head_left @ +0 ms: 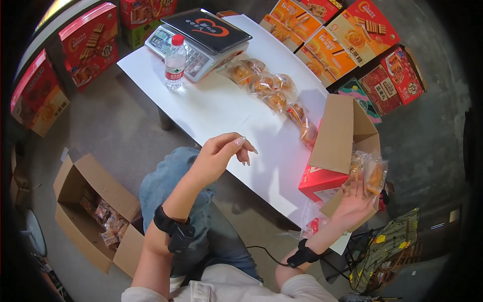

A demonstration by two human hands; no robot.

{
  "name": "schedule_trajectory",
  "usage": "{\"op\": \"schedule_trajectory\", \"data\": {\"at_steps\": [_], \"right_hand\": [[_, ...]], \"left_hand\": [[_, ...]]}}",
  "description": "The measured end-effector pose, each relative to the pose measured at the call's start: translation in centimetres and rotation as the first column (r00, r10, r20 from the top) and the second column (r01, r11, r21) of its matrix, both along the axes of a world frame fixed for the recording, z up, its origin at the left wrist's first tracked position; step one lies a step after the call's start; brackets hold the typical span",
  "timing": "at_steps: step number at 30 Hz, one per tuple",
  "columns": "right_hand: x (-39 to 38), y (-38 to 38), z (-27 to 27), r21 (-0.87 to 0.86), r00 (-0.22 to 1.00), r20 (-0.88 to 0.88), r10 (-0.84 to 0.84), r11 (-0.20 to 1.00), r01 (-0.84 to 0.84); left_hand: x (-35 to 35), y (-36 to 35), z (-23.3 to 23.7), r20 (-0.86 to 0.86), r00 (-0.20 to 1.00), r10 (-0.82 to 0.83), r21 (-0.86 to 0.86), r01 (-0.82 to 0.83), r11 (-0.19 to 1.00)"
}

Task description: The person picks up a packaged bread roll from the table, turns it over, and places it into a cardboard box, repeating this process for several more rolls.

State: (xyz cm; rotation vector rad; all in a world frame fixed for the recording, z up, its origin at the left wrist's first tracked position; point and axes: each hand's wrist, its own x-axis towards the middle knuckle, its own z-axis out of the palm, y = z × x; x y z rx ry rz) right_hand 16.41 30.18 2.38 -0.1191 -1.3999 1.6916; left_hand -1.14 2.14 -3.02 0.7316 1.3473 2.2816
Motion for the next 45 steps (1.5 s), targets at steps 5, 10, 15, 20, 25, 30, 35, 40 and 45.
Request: {"op": "schedule_trajectory", "data": {"at_steps": [5, 10, 15, 20, 25, 30, 35, 40, 45], "right_hand": [[-1.2, -0.7, 0.6, -0.175, 0.991, -0.054, -0.126, 0.978, 0.115], [-1.5, 1.2, -1.4, -0.172, 0.987, -0.123, -0.108, 0.981, 0.086], [-1.9, 0.1, -0.5, -0.043, 0.989, 0.009, -0.146, 0.988, 0.147], [-2.3, -0.1, -2.8, 0.088, 0.993, 0.112, -0.033, 0.996, 0.024], [-6.7, -3.6, -6.3, 0.026, 0.711, 0.634, 0.305, 0.91, -0.414], [-13.8, 1.9, -13.9, -0.66, 0.717, 0.362, 0.596, 0.707, -0.254], [-18.1, 7.3, -17.2, -0.618, 0.805, 0.501, 0.319, 0.783, 0.073], [-19.5, 10.4, -18.6, -0.612, 0.767, 0.574, 0.286, 0.773, 0.17], [-19.3, 11.9, -19.9, -0.559, 0.776, 0.588, 0.229, 0.808, 0.185]], "left_hand": [[-0.3, 0.1, -0.4, 0.006, 0.999, 0.038, 0.026, -0.038, 0.999], [-0.4, 0.0, -0.5, 0.001, 0.996, 0.092, 0.021, -0.092, 0.996], [-0.5, -0.1, -0.5, 0.006, 0.995, 0.101, 0.026, -0.102, 0.994], [-0.7, -0.1, -0.6, 0.004, 0.992, 0.125, 0.046, -0.125, 0.991], [-0.9, 0.0, -1.0, 0.03, 0.989, 0.144, 0.049, -0.145, 0.988], [-1.0, 0.0, -1.1, 0.076, 0.987, 0.141, 0.043, -0.144, 0.989], [-1.1, 0.0, -1.1, 0.109, 0.986, 0.125, 0.046, -0.131, 0.99], [-1.2, -0.2, -1.0, 0.078, 0.986, 0.146, 0.007, -0.147, 0.989], [-1.2, -0.5, -1.0, 0.072, 0.985, 0.154, -0.001, -0.154, 0.988]]}}
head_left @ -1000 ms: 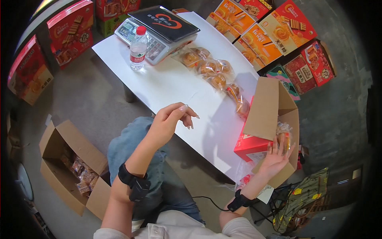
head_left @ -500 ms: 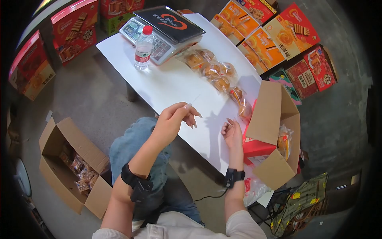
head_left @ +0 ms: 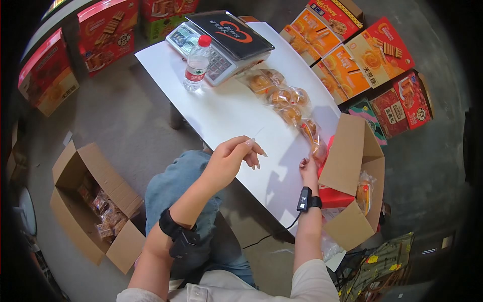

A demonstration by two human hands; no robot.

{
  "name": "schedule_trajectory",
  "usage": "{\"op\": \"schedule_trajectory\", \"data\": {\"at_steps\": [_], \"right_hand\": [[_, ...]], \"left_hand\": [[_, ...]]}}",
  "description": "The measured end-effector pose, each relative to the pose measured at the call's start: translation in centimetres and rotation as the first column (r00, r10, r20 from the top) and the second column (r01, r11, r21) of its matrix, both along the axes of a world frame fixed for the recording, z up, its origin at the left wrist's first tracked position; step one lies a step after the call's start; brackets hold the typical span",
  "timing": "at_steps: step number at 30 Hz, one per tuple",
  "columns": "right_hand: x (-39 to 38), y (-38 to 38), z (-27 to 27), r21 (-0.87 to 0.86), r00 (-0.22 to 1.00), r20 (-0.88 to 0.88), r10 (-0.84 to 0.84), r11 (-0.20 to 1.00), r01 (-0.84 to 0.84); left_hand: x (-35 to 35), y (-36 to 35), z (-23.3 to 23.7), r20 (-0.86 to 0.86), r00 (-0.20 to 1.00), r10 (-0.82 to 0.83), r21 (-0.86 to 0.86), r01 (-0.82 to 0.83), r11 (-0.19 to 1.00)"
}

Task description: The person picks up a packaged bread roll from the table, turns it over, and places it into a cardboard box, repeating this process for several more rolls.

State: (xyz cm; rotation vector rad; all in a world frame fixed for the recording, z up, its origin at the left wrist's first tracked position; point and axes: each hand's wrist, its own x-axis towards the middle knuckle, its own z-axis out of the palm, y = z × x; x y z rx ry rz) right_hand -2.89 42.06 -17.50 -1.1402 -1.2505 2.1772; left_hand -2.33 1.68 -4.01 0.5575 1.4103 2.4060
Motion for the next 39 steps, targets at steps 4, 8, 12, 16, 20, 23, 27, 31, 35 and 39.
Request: {"op": "schedule_trajectory", "data": {"at_steps": [4, 8, 12, 16, 20, 23, 27, 31, 35, 39], "right_hand": [[0.1, 0.4, -0.2, 0.053, 0.999, 0.008, 0.037, 0.998, -0.037], [1.3, -2.1, 1.8, 0.302, 0.989, 0.111, 0.094, 0.945, -0.123], [4.4, -9.8, 3.2, 0.585, 0.998, 0.01, 0.065, 0.809, -0.058], [8.5, -17.9, 6.5, 0.377, 0.908, -0.277, 0.313, 0.905, -0.197], [11.4, -21.7, 10.4, -0.012, 0.698, -0.534, 0.478, 0.821, -0.571], [12.2, -23.6, 12.4, -0.143, 0.611, -0.663, 0.432, 0.728, -0.67], [12.6, -24.4, 13.4, -0.262, 0.612, -0.715, 0.338, 0.682, -0.683], [12.6, -24.4, 13.6, -0.26, 0.601, -0.729, 0.327, 0.68, -0.686], [12.5, -24.5, 13.8, -0.249, 0.599, -0.719, 0.353, 0.673, -0.696], [12.3, -24.6, 14.0, -0.248, 0.621, -0.691, 0.369, 0.687, -0.683]], "left_hand": [[0.0, 0.0, -0.1, 0.01, 1.0, -0.01, 0.013, 0.01, 1.0], [-0.1, 0.2, -0.4, 0.007, 1.0, -0.007, 0.029, 0.007, 1.0], [-0.1, 0.2, -0.1, 0.047, 0.993, 0.109, 0.025, -0.11, 0.994], [0.1, 0.3, 0.0, 0.011, 0.962, 0.275, -0.123, -0.271, 0.955], [-0.1, 0.8, -1.1, -0.084, 0.945, 0.317, -0.206, -0.327, 0.922], [0.0, 0.8, -1.3, -0.072, 0.974, 0.215, -0.132, -0.223, 0.966], [0.2, 0.4, -0.5, 0.093, 0.995, -0.023, -0.066, 0.029, 0.997], [0.5, 0.1, 0.0, 0.041, 0.998, -0.054, -0.134, 0.059, 0.989], [0.5, -0.1, -0.1, 0.03, 0.999, -0.043, -0.148, 0.047, 0.988], [0.3, -0.3, -0.3, -0.021, 0.999, -0.027, -0.214, 0.022, 0.976]]}}
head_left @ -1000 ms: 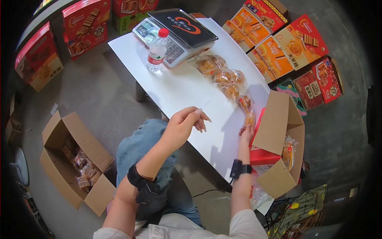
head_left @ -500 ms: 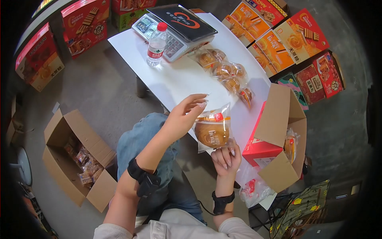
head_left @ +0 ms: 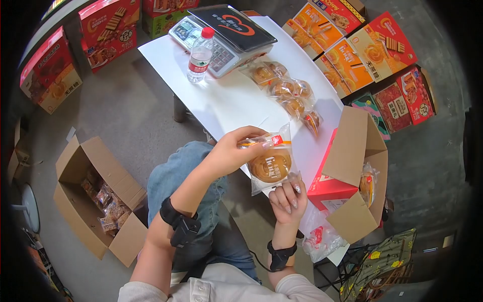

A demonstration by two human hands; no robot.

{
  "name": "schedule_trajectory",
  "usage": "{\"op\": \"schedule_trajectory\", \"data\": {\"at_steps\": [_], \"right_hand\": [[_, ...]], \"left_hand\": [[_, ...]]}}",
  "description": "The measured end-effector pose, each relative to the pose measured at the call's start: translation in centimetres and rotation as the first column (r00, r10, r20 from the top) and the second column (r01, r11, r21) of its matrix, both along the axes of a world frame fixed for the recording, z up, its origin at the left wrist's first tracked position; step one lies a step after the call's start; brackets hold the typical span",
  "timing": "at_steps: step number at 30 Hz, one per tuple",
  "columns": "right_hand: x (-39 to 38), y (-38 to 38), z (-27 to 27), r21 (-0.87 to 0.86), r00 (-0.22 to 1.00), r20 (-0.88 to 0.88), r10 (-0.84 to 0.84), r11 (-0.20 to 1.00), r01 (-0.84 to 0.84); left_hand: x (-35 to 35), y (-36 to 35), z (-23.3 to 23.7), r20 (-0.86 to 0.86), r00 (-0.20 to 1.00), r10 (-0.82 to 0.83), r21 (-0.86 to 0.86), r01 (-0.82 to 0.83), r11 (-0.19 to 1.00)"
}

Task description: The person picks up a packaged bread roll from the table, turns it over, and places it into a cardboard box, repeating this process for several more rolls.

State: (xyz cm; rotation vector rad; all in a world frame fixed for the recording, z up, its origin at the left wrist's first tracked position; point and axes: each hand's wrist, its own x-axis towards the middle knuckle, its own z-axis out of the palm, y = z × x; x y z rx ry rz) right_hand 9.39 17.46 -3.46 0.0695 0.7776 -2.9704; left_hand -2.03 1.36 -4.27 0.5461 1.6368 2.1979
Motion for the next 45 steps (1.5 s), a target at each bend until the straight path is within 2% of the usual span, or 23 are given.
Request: {"op": "schedule_trajectory", "data": {"at_steps": [10, 14, 16, 18, 19, 21, 22, 24, 26, 28, 33, 35, 39, 41, 45], "right_hand": [[-0.4, -0.2, 0.2, 0.083, 1.0, 0.02, 0.004, 0.997, -0.006], [-0.5, -0.3, 0.2, 0.133, 0.999, -0.041, -0.014, 0.991, 0.02], [-0.7, -0.4, 0.3, 0.143, 0.997, -0.07, -0.027, 0.989, 0.037], [-0.7, -0.5, 0.2, 0.321, 0.986, -0.078, -0.15, 0.932, 0.168], [-0.6, -0.6, 0.0, 0.321, 0.985, -0.077, -0.152, 0.932, 0.169], [-0.4, -0.8, -0.7, 0.648, 0.938, -0.202, -0.281, 0.68, 0.343], [-0.2, -1.0, -0.8, 0.648, 0.938, -0.199, -0.283, 0.68, 0.343], [0.1, -1.3, -0.7, 0.825, 0.957, -0.206, -0.204, 0.489, 0.282], [0.4, -1.4, -0.7, 0.831, 0.973, -0.16, -0.167, 0.509, 0.224], [0.3, -2.1, -0.6, 0.889, 0.977, -0.175, -0.124, 0.407, 0.211], [0.3, -2.6, -0.6, 0.884, 0.982, -0.162, -0.099, 0.428, 0.189], [0.3, -2.5, -0.5, 0.897, 0.991, -0.108, -0.08, 0.422, 0.131], [0.1, -2.8, -0.5, 0.896, 0.991, -0.126, -0.05, 0.422, 0.136], [0.0, -3.3, -0.6, 0.914, 0.977, -0.191, -0.093, 0.346, 0.212], [0.2, -3.0, -0.4, 0.897, 0.991, -0.125, -0.045, 0.422, 0.132]], "left_hand": [[0.0, -0.4, 0.3, 0.003, 0.999, 0.047, 0.043, -0.047, 0.998], [0.2, -0.3, 0.3, 0.023, 0.998, 0.063, 0.092, -0.065, 0.994], [0.4, -0.3, 0.8, 0.054, 0.985, 0.163, 0.111, -0.168, 0.98], [0.5, 0.0, 0.8, 0.079, 0.972, 0.22, 0.162, -0.23, 0.959], [0.6, 0.0, 0.8, 0.107, 0.955, 0.275, 0.212, -0.292, 0.933], [0.8, 0.0, 0.9, 0.117, 0.951, 0.286, 0.211, -0.305, 0.929], [1.0, -0.1, 0.9, 0.126, 0.946, 0.299, 0.209, -0.32, 0.924], [1.5, 0.1, 1.2, 0.118, 0.94, 0.322, 0.23, -0.341, 0.912], [1.9, 0.4, 1.4, 0.108, 0.933, 0.344, 0.251, -0.36, 0.898], [2.3, 0.5, 1.5, 0.116, 0.924, 0.363, 0.317, -0.381, 0.869], [2.7, 0.5, 1.6, 0.081, 0.925, 0.37, 0.294, -0.377, 0.878], [2.7, 0.5, 1.5, 0.077, 0.923, 0.376, 0.293, -0.382, 0.877], [2.7, 0.4, 1.4, 0.062, 0.918, 0.392, 0.283, -0.393, 0.875], [2.6, 0.4, 1.4, 0.059, 0.913, 0.403, 0.278, -0.403, 0.872], [2.6, 0.2, 1.4, 0.069, 0.913, 0.401, 0.287, -0.404, 0.869]]}}
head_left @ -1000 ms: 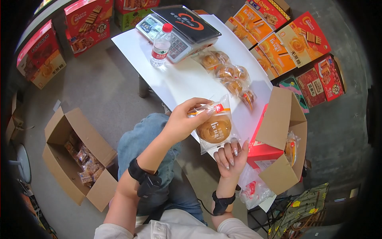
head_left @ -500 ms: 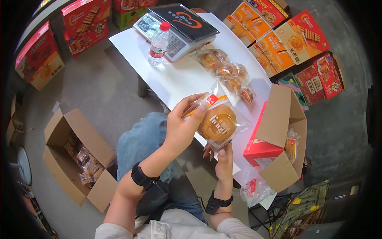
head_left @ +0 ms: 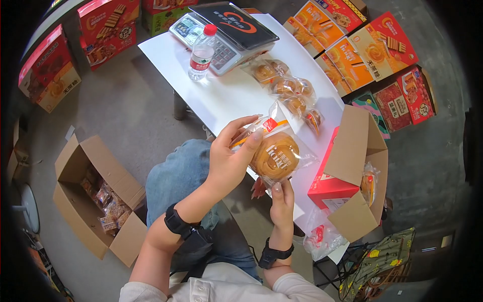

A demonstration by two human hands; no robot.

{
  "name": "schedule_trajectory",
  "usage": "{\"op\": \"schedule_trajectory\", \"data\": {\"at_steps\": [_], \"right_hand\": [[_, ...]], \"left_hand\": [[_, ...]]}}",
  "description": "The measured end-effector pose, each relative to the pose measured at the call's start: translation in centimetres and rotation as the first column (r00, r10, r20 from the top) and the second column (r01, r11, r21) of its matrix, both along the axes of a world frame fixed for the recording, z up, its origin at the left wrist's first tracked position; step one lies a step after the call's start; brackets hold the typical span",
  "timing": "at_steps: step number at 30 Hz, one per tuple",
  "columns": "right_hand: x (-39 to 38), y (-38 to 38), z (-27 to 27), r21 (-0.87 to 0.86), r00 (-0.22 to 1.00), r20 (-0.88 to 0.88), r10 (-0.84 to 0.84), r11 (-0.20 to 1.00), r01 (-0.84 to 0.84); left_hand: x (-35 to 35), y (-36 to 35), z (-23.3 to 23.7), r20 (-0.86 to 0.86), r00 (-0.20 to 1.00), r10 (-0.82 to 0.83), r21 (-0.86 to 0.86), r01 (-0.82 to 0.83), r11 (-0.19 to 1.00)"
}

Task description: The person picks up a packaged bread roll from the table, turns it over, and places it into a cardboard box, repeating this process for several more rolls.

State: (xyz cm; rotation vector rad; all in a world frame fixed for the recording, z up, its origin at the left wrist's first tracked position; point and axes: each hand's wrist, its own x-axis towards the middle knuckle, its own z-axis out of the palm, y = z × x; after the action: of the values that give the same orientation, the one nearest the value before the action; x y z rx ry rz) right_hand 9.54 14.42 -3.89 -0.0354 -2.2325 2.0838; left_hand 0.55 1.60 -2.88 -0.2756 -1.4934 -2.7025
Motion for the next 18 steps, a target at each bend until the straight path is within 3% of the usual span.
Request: {"op": "schedule_trajectory", "data": {"at_steps": [9, 11, 18], "right_hand": [[-0.1, 0.03, -0.29, -0.038, 1.0, 0.016, 0.018, 0.999, -0.017], [-0.3, -0.01, -0.42, -0.131, 0.999, -0.048, -0.002, 0.991, -0.004], [-0.81, -0.32, 0.03, -0.172, 0.99, -0.081, -0.117, 0.98, 0.102]], "left_hand": [[-0.01, -0.22, 0.12, -0.016, 1.0, 0.005, -0.064, -0.006, 0.998], [0.08, -0.12, 0.19, -0.022, 0.999, 0.027, -0.03, -0.027, 0.999], [0.51, -0.09, 0.38, -0.024, 1.0, 0.005, -0.121, -0.008, 0.993]]}}
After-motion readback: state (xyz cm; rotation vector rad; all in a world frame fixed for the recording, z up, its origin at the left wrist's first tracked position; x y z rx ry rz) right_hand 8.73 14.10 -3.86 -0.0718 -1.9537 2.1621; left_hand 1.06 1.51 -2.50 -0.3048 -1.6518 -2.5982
